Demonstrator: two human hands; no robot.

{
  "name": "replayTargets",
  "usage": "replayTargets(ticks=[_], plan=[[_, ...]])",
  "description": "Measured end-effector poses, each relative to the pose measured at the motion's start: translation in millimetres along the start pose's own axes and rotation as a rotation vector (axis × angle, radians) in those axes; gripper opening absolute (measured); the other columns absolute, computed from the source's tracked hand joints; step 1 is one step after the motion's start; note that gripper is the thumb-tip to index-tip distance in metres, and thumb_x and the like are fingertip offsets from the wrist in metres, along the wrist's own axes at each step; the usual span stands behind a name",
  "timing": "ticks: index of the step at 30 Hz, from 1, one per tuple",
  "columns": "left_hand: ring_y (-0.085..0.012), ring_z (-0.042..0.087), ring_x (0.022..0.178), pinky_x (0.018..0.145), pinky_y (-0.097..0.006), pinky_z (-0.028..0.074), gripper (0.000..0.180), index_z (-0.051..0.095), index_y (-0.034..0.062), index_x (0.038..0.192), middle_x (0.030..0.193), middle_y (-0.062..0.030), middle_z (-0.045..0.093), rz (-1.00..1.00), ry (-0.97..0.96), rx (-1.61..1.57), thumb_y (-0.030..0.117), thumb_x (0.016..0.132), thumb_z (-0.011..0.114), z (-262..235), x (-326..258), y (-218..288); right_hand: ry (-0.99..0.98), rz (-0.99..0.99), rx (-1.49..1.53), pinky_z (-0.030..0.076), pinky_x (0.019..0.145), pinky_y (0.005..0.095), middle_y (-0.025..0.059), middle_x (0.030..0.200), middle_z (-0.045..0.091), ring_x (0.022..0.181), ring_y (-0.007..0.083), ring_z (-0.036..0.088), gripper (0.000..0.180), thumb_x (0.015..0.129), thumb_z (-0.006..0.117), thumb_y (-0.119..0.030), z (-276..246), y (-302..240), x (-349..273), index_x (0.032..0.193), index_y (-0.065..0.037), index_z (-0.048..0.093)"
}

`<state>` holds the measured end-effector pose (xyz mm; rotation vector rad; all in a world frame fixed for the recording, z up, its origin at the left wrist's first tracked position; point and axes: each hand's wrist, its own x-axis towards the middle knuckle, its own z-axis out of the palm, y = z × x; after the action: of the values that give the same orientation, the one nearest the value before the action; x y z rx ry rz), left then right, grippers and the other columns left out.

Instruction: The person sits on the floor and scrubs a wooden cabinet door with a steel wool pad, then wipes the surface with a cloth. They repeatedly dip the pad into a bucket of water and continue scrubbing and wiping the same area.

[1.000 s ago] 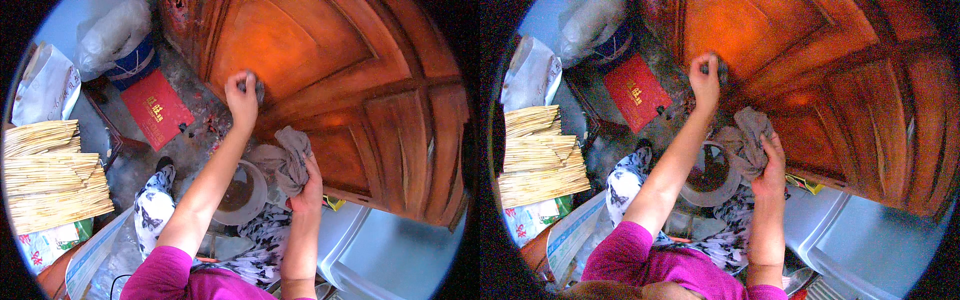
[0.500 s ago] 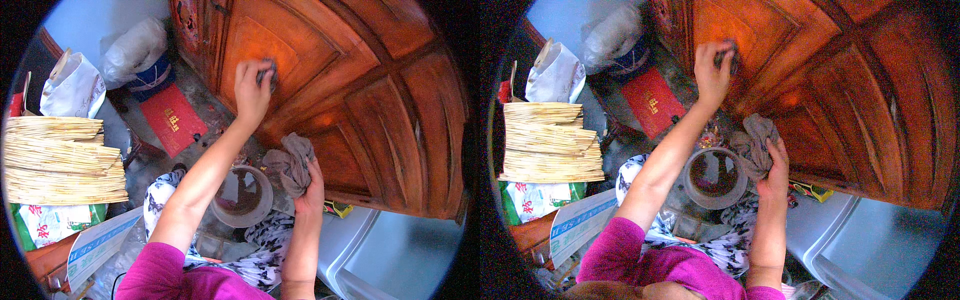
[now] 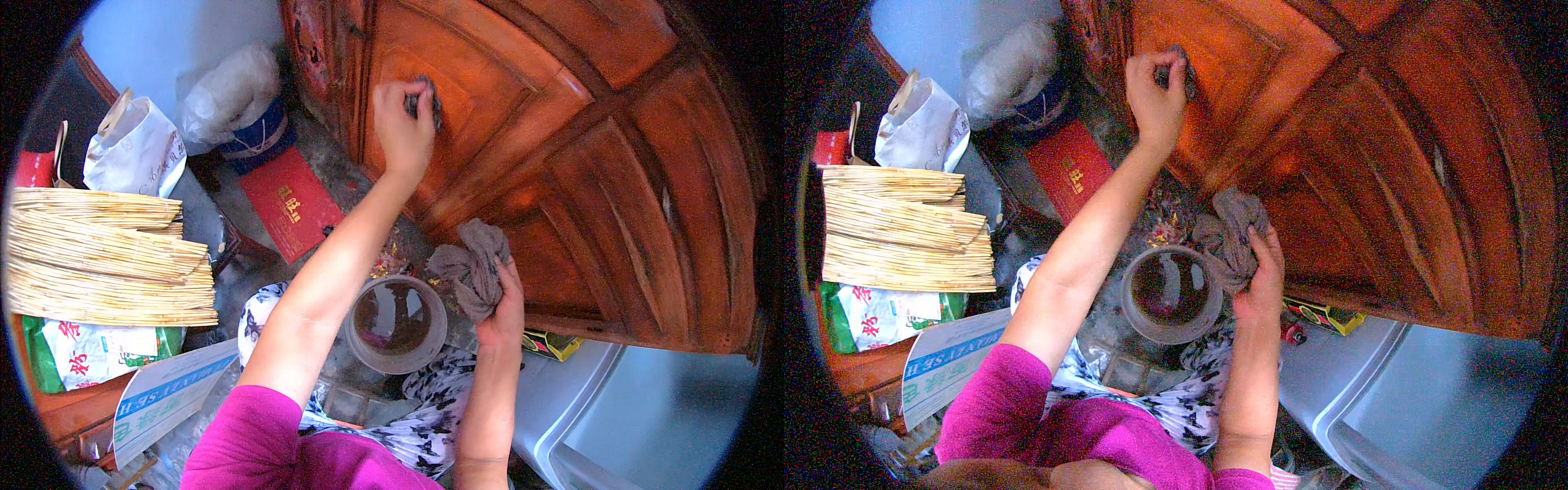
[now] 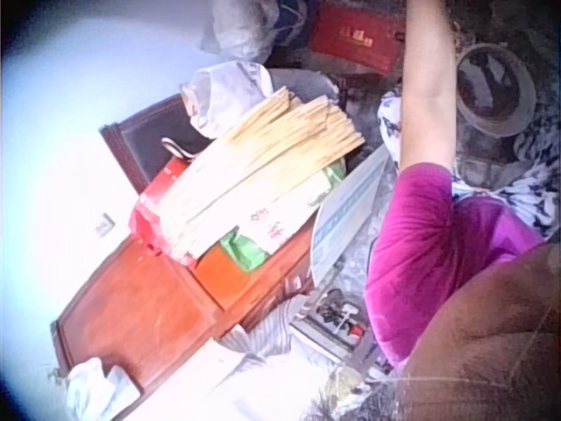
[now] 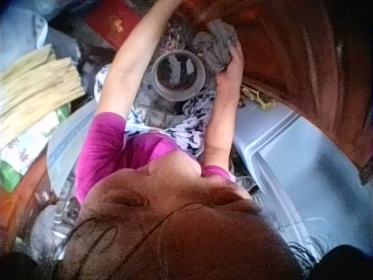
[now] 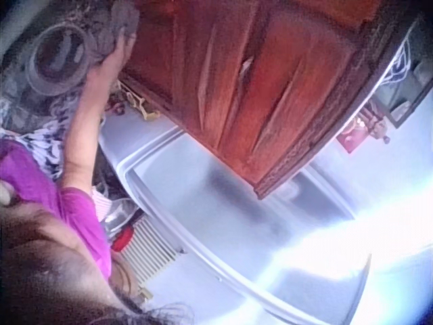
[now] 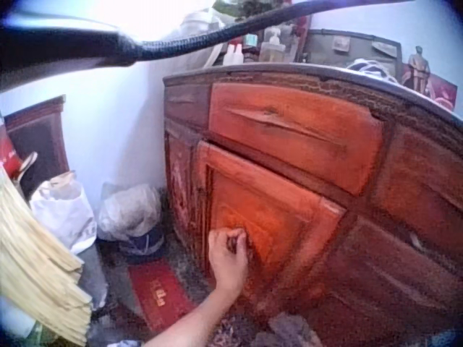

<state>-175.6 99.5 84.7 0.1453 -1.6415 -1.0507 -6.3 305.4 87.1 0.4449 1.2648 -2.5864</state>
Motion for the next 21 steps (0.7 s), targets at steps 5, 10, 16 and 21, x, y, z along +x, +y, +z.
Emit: replayTargets(ticks=[5,10,16,21], plan=[[-0.0352,0.057,0.092,0.084,-0.041,0.046,0.012,0.062,0.0043,0.088,0.091,-0.0146,0.06,0.032,-0.309,0.019,0.005,0.081,0.071,-26,-53,-29,0.006,0.02,0.013,0.048,0.101,0.0421,0.0104,0.129,0.061,0.118,0.0256,0.059,0.039,0.092,0.057,-0.01,3,3,1,0.131,-0.006,0.055],[-0.0327,0.057,0.095,0.088,-0.04,0.045,0.016,0.062,0.0042,0.095,0.097,-0.0137,0.06,0.033,-0.022,0.048,0.009,0.083,0.072,-23,15,-25,0.043,0.024,-0.045,0.047,0.101,0.0425,0.011,0.134,0.058,0.121,0.0268,0.057,0.04,0.098,0.048,-0.013,6,2,-4,0.137,-0.007,0.05],[-0.0357,0.057,0.097,0.088,-0.041,0.046,0.017,0.062,0.0027,0.097,0.097,-0.0163,0.059,-0.069,-0.05,0.096,0.005,0.082,0.07,-18,-9,-67,0.022,-0.002,-0.038,0.047,0.101,0.0405,0.0109,0.132,0.059,0.12,0.0258,0.058,0.039,0.097,0.052,-0.014,11,-1,-8,0.135,-0.006,0.051],[-0.0375,0.057,0.099,0.088,-0.042,0.046,0.018,0.063,0.0027,0.099,0.097,-0.0176,0.06,-0.192,-0.299,0.209,0.008,0.083,0.069,-43,-38,-108,0.013,0.023,-0.054,0.047,0.101,0.0396,0.0106,0.131,0.06,0.118,0.0247,0.059,0.039,0.096,0.053,-0.014,13,-1,-4,0.134,-0.005,0.052]])
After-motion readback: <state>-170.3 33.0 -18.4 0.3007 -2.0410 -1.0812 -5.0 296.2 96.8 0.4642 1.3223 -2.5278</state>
